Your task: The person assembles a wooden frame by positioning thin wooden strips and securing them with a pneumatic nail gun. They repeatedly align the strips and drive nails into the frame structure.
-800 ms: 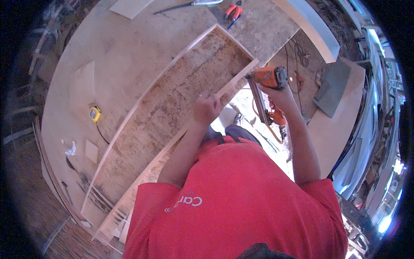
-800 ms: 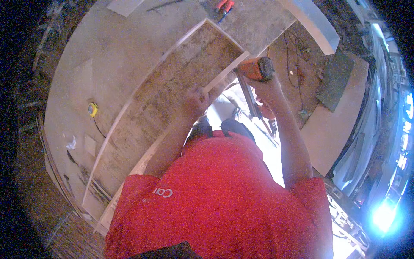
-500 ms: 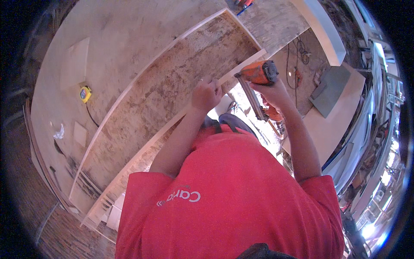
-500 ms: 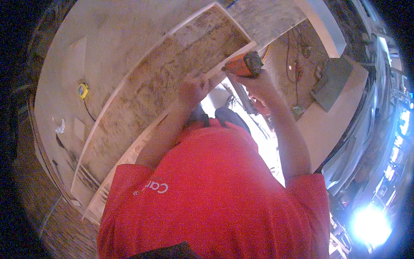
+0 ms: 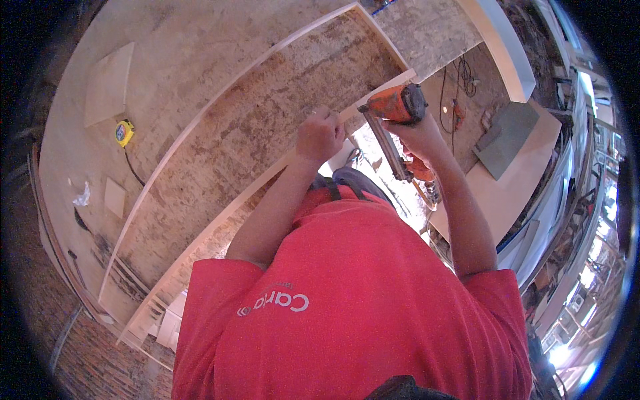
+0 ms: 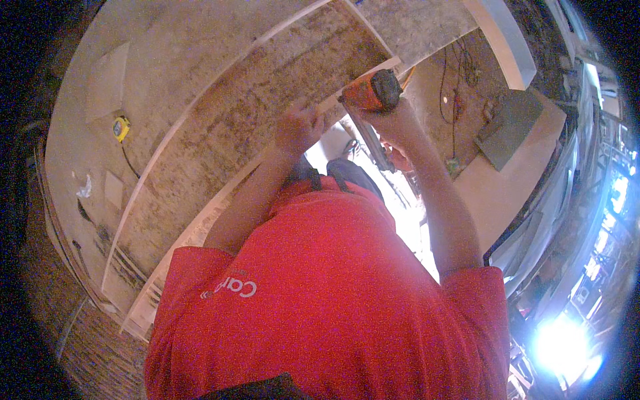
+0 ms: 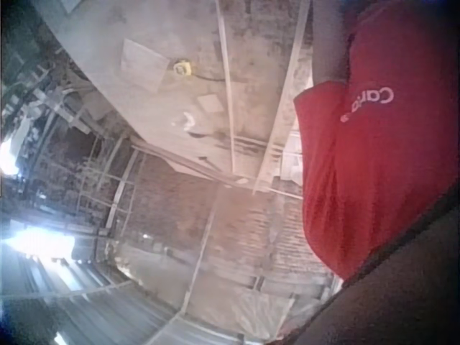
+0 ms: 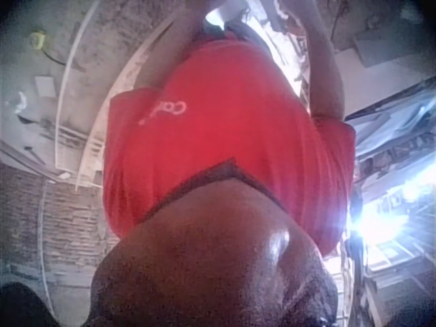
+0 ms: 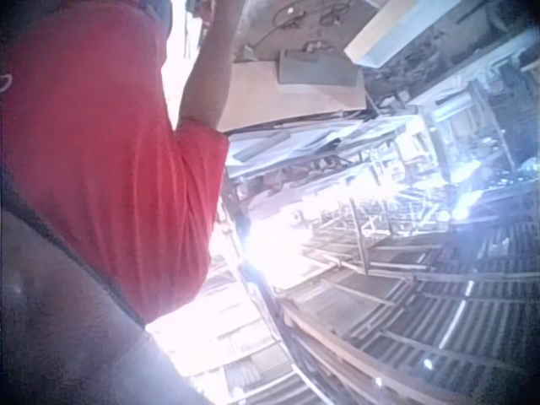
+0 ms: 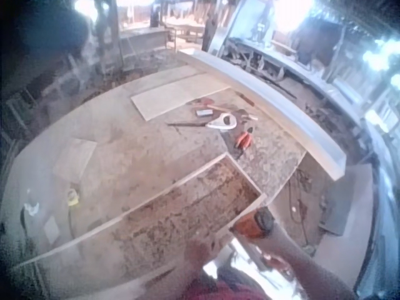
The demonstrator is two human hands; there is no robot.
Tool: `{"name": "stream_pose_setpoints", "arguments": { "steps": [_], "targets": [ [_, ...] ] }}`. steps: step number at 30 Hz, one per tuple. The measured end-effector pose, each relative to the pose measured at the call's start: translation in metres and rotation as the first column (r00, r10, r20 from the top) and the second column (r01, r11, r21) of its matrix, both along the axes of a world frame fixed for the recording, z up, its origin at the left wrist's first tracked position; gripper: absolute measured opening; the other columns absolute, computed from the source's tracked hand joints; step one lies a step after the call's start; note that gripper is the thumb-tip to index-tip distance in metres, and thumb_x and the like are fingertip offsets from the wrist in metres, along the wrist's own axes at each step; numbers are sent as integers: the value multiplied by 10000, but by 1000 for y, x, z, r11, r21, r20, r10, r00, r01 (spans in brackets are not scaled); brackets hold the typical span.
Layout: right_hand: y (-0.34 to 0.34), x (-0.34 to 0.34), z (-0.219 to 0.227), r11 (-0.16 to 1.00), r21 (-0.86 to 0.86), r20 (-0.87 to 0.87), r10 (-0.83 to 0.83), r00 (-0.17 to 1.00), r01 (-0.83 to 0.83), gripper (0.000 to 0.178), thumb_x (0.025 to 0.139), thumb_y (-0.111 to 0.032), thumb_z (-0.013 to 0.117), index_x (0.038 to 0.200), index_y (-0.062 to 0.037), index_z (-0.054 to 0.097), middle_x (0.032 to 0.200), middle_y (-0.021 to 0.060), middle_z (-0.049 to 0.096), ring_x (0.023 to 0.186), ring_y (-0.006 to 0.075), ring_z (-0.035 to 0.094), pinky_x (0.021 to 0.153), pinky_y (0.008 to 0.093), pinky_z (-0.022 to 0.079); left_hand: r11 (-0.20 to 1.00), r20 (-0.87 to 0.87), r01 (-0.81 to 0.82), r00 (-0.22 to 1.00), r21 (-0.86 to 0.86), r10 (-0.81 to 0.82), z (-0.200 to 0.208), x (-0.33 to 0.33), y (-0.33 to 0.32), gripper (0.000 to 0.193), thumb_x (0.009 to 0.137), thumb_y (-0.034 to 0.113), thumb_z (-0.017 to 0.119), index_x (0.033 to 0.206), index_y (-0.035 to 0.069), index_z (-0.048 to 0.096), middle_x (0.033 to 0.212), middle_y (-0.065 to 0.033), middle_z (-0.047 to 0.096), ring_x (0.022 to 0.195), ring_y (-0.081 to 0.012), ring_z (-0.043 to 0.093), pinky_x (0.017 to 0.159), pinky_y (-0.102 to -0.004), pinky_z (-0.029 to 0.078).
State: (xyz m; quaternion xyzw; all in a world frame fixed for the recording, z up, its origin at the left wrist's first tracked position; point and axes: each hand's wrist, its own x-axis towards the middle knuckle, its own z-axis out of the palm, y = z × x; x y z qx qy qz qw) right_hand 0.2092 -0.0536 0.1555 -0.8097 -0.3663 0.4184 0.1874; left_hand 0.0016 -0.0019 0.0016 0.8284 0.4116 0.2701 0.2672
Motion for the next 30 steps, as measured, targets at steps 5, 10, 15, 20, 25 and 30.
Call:
{"name": "stream_pose_setpoints", "arguments": {
  "steps": [5,10,15,20,25,30],
  "targets": [
    [2,-3,0,998,-55,5,-33,999,34,348,862,-227,819,1140,-60,692,654,-19,573,475,85,523,422,278,422,1000,-16,17,1000,-25,-17,-1,-2,0,178,868,209,708,846,35,682,922,-174,644,819,-392,689,717,-496,587],
    [-1,-6,-2,999,45,58,14,998,-17,357,853,-229,823,1147,-77,692,654,-20,567,476,89,519,422,278,421,999,7,34,999,-23,-34,0,1,1,191,850,218,728,814,36,683,904,-175,642,834,-393,693,722,-499,581],
    [1,-23,23,986,160,37,37,999,-43,366,849,-246,838,1140,-83,686,651,-22,563,470,86,512,414,281,417,999,8,37,999,-28,-37,-13,2,3,197,832,227,742,838,38,690,922,-176,651,856,-398,691,728,-507,577],
    [-48,-2,3,970,162,-98,-164,982,179,353,853,-252,845,1104,-63,685,639,-25,564,462,83,509,405,279,401,998,-98,56,994,2,-56,4,-5,3,213,831,243,738,886,42,699,949,-183,674,869,-397,692,743,-505,577],
    [-126,24,-25,936,-6,-50,-353,934,353,310,866,-247,838,1057,-54,687,626,-25,570,463,80,512,417,269,400,996,-207,-44,978,-81,27,12,-47,-13,218,828,240,744,908,38,725,869,-189,674,848,-396,689,748,-500,569],
    [-186,31,-26,895,-36,-106,-445,889,444,285,874,-256,833,1026,-57,698,671,-20,597,499,84,539,439,282,428,986,-97,-133,988,-96,124,13,-53,-21,219,823,216,749,921,21,740,841,-203,685,825,-414,682,739,-493,559]
  ]
}}
